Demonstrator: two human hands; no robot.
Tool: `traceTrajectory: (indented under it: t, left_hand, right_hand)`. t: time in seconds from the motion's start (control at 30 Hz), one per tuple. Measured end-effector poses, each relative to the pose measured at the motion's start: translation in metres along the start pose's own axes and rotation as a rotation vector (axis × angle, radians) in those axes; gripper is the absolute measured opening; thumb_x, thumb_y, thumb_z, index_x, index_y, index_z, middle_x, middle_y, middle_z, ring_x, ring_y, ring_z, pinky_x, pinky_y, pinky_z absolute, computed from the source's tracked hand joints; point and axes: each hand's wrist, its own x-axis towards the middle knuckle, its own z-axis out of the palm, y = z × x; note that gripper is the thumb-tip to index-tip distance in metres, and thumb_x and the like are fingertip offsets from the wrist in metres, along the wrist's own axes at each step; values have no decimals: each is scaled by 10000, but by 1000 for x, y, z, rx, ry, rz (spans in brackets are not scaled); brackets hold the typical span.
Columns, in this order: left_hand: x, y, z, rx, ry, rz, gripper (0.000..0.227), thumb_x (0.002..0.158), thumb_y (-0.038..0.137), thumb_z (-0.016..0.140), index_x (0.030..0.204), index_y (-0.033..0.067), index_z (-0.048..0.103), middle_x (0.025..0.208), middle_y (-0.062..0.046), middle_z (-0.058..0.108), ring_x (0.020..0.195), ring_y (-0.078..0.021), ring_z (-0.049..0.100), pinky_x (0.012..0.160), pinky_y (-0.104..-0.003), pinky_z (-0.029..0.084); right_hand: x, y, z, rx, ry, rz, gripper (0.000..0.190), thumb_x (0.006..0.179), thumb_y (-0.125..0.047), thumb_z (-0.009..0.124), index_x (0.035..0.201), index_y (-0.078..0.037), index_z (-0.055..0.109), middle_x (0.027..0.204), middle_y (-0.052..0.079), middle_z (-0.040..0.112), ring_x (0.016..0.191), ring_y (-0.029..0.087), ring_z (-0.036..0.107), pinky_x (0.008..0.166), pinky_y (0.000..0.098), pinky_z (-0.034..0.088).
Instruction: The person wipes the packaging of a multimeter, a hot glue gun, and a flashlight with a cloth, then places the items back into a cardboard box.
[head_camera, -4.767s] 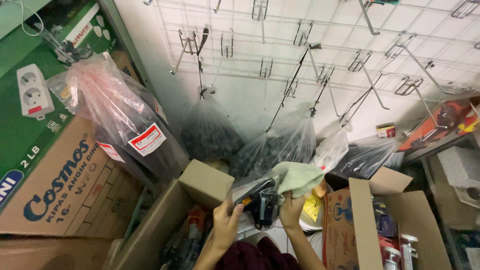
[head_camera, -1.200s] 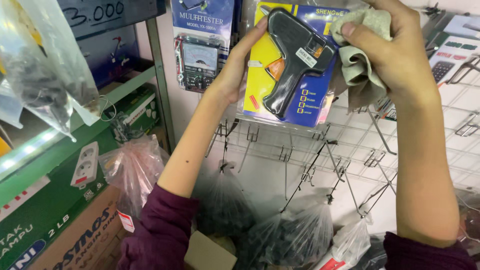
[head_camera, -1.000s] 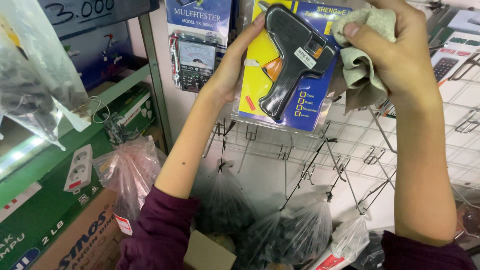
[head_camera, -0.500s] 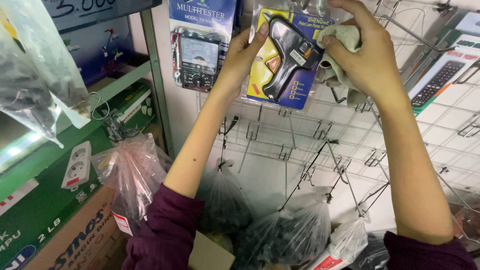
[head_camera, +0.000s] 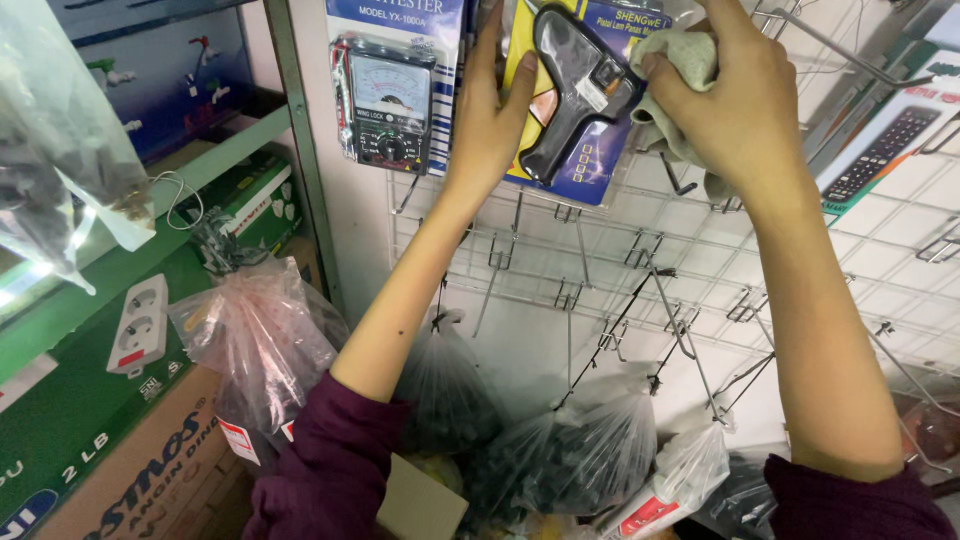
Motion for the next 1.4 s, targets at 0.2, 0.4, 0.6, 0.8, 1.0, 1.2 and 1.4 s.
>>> traceTrajectory:
  t: [0.2,0.4,0.6,0.8,1.0,1.2,1.4]
  left_hand:
    - [-6,46,-15,70,-83,-154,716,1085,251,620,1644,76,207,1443,-202,477,1357,-332,519,1170,-370,439]
    - [-47,127,-68,61,-139,22,548,1177,174,591,1615,78,278,1573,-176,414,1469,-290,437,1301,-366,342]
    - [-145,177,-137,-179,-183,-236,382,1112,189,555,1392,-69,583,1165,-198,726,1085,-289,703,1056,-351,534]
    - [-254,175,-110,-353,-342,-463,321,1078,228,558,1152,-57,684,895,-184,761,827,-249,778,888,-365,627]
    - [-324,180,-55,-232,-640,-773,261,1042,110,560,1147,-77,707,889,-166,783,715,-198,699,695,-289,512]
    - [-384,221,43,-325,-819,-1042,257,1023,100,553,1166,-45,710,912,-133,767,816,-176,721,683,-296,581]
    - [-450,255,159,-421,-1003,-1031,251,1034,86,561,1203,-15,716,915,-106,786,880,-170,747,826,-300,568]
  right_hand:
    - [-18,2,-2,-165,150,-208,341,981,-110,719,1270,16,589,1164,187,642,954,351,683,815,439,540]
    - [-74,3,-20,-500,431,-656,274,945,-165,885,1134,-95,700,1115,95,620,869,311,653,712,428,498]
    - [-224,17,-25,-451,492,-774,381,789,-180,923,1073,-225,673,1059,-24,625,852,259,624,668,386,557]
    - [-392,-18,-55,-264,213,-110,303,894,-274,829,1033,-183,575,1079,42,657,935,365,676,787,465,586]
    - [-494,22,-51,-1,309,97,609,1013,-546,555,852,21,707,705,108,678,653,284,711,595,388,560]
    - [-577,42,-86,230,75,599,437,1014,-389,537,916,-19,745,840,110,733,803,257,747,734,368,590]
    - [-708,85,-118,120,-12,1240,266,912,-161,618,1137,-78,733,1125,114,735,1030,288,734,876,369,573]
